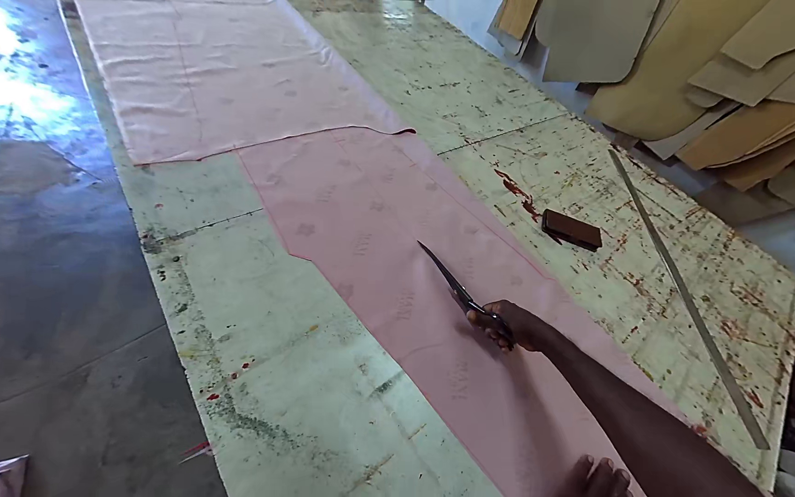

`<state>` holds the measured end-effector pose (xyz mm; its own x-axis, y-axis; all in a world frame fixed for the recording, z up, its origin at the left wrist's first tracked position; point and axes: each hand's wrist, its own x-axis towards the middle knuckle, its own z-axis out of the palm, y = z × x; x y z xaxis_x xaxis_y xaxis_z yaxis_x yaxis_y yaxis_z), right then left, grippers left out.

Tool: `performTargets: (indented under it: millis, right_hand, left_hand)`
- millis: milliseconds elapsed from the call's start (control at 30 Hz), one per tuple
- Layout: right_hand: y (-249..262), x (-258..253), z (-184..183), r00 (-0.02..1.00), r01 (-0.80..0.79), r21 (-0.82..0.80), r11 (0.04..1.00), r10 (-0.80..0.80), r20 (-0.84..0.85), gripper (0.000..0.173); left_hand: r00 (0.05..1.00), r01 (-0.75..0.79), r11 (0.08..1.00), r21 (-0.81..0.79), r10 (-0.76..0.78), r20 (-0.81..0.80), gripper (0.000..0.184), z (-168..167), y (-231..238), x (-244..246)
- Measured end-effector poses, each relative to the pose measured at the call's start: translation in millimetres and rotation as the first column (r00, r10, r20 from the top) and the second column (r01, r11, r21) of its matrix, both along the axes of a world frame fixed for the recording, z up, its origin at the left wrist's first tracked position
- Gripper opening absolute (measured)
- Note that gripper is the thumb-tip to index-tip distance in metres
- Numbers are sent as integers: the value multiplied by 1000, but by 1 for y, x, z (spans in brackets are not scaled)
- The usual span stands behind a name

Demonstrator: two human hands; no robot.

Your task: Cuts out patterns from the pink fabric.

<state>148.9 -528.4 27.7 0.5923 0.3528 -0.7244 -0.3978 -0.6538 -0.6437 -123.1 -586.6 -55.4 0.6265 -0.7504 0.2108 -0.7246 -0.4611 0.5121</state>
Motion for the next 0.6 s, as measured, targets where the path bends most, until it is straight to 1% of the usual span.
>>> performTargets:
  millis: [67, 133, 167, 200, 233, 267, 300, 367, 400, 433, 500, 533, 600]
  right_hand:
    - [6, -8, 6, 998, -8, -30, 1000, 10, 62, 43]
    - [10, -12, 11, 995, -8, -47, 999, 13, 96, 44]
    - [11, -13, 13, 995, -11, -54, 998, 16, 98, 44]
    - [12, -14, 16, 995, -12, -62, 998, 18, 101, 44]
    - [14, -15, 18, 995, -14, -70, 997, 21, 101, 42]
    - [15, -17, 20, 994, -18, -80, 997, 26, 104, 41]
    - [14, -18, 21, 993, -21, -80, 997, 30, 110, 41]
    - [9, -15, 12, 993, -29, -57, 998, 36, 115, 44]
    - [7, -13, 6, 994, -26, -47, 999, 31, 108, 45]
    - [6, -10, 4, 994, -24, -46, 999, 29, 103, 45]
    - [7, -10, 8, 995, -23, -52, 998, 28, 95, 43]
    - [6, -9, 7, 997, -16, -45, 999, 20, 79, 42]
    - [4, -7, 4, 999, -4, -25, 1000, 5, 43, 41]
  left_hand:
    - [1000, -29, 999, -36, 29, 8, 90, -4, 0, -2]
    - [997, -73, 984, -163, 77, 22, 89, -7, 0, -2]
    - [998, -59, 975, -216, 61, 1, 85, 1, 8, -1]
    - [998, -15, 967, -253, -1, -63, 77, 19, 23, 2]
    - [979, 58, 957, -284, -111, -172, 67, 41, 44, 8]
    - [955, 88, 924, -372, -184, -232, 57, 55, 60, 15]
    - [954, 82, 893, -443, -199, -225, 46, 59, 76, 24]
    - [975, 34, 878, -478, -134, -177, 27, 50, 120, 47]
    - [987, -14, 893, -450, -60, -150, 24, 46, 154, 63]
    - [994, -86, 906, -415, 52, -93, 26, 44, 192, 83]
    - [963, -239, 920, -311, 266, 47, 26, 44, 274, 136]
    - [941, -297, 929, -220, 324, 98, 26, 43, 311, 168]
    - [920, -351, 936, -23, 349, 179, 38, 41, 372, 227]
